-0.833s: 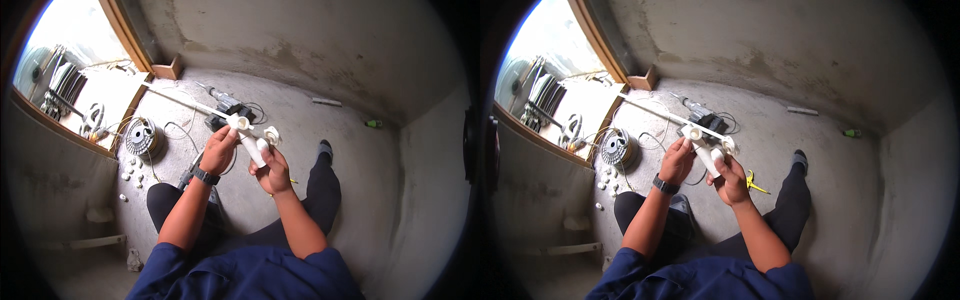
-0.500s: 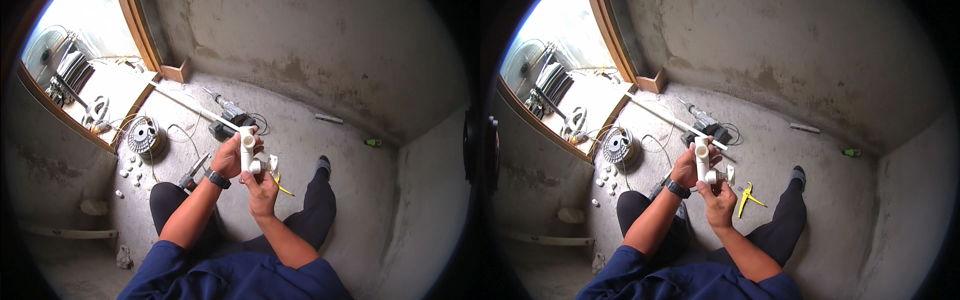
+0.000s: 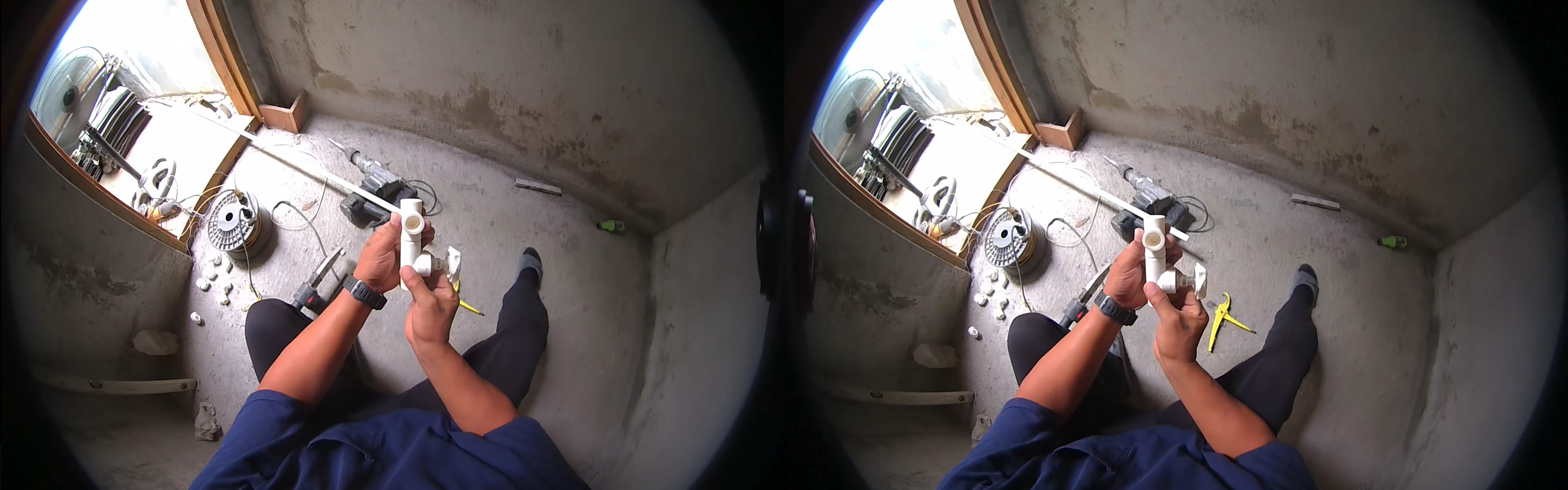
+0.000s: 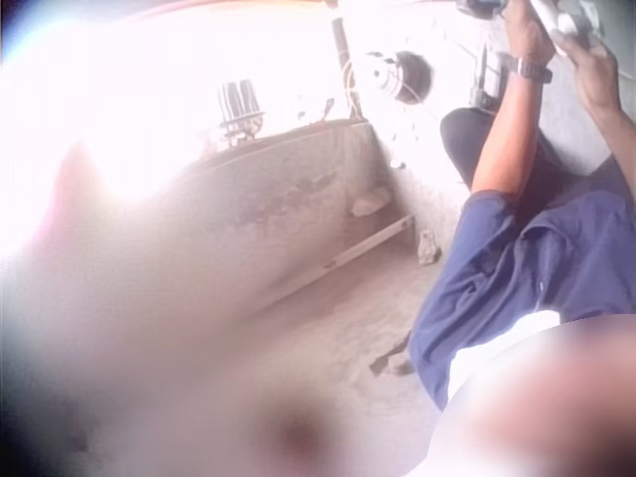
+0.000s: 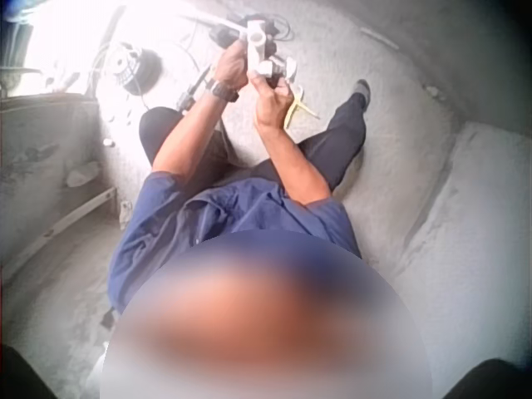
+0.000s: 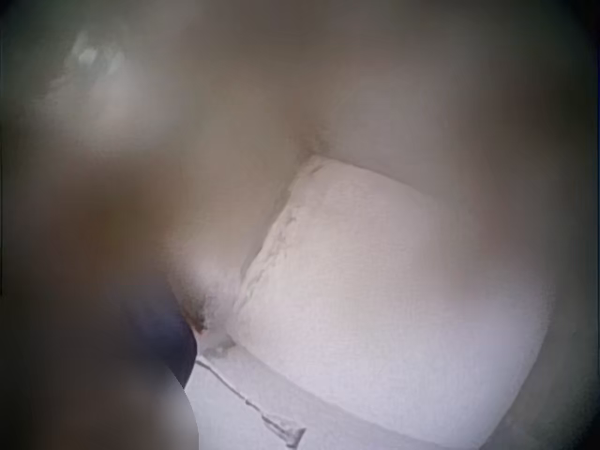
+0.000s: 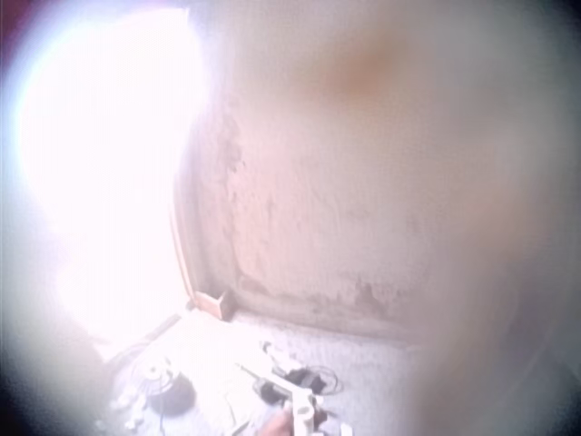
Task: The person assembles white PVC pipes and fittings on the floor, measures and cuts a pipe with a pipe cutter, then inserts the assembly into a wall opening and marks the wall with a pencil.
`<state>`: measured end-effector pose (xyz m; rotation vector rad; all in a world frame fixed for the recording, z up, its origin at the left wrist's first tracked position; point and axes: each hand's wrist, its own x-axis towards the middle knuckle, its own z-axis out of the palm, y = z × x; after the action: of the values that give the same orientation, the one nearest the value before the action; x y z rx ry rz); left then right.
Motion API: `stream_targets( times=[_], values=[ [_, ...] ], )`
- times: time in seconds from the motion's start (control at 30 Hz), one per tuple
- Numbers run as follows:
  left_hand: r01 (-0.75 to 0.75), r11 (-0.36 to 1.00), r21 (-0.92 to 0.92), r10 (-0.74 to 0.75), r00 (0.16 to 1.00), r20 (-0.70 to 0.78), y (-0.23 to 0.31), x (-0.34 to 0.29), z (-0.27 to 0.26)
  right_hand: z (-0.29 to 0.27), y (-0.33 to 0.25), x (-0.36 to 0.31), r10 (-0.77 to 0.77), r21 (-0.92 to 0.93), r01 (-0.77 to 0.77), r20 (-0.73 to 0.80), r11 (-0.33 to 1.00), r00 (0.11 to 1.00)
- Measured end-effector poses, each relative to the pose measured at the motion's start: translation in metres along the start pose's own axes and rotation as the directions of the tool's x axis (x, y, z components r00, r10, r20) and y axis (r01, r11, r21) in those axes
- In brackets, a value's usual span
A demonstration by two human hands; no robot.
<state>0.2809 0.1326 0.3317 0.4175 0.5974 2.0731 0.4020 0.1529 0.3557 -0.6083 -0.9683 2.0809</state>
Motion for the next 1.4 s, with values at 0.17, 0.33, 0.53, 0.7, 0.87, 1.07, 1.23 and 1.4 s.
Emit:
stream_targets(
  times=[0.17, 0.33, 0.53, 0.7, 0.87, 1.07, 1.23, 1.4],
  values=[
    [-0.006, 0.999, 0.049, 0.009, 0.998, -0.066, -0.004, 0.003, 0.000, -0.001, 0.001, 0.005, 0.024, 0.011, -0.023, -0.033, 1.000, 0.999],
    [0.006, 1.000, 0.030, -0.003, 0.992, -0.124, -0.010, 0.006, -0.004, -0.002, 0.002, 0.009, 0.038, 0.029, -0.037, -0.042, 0.999, 0.998],
    [0.069, 0.997, -0.038, -0.073, 0.990, -0.122, 0.000, 0.008, -0.005, -0.003, 0.003, 0.021, -0.177, -0.236, 0.181, 0.039, 0.955, 0.984],
    [0.059, 0.993, 0.104, -0.028, 0.959, -0.280, 0.014, 0.003, 0.002, -0.011, -0.004, 0.052, -0.671, -0.722, 0.540, 0.141, 0.432, 0.727],
    [-0.089, 0.914, 0.396, 0.192, 0.955, -0.228, 0.023, 0.005, -0.001, -0.024, -0.006, 0.058, -0.742, -0.695, 0.699, 0.375, 0.172, 0.555],
    [-0.161, 0.881, 0.444, 0.248, 0.958, -0.145, 0.038, 0.011, -0.001, -0.025, 0.003, 0.050, -0.683, -0.639, 0.751, 0.476, 0.163, 0.554],
    [-0.275, 0.803, 0.529, 0.312, 0.950, 0.021, 0.048, 0.012, 0.012, -0.027, 0.000, 0.045, -0.667, -0.590, 0.801, 0.558, 0.100, 0.494],
    [-0.426, 0.529, 0.734, 0.349, 0.897, 0.270, 0.061, 0.009, 0.018, -0.025, 0.001, 0.037, -0.646, -0.618, 0.776, 0.542, 0.126, 0.537]
  ],
)
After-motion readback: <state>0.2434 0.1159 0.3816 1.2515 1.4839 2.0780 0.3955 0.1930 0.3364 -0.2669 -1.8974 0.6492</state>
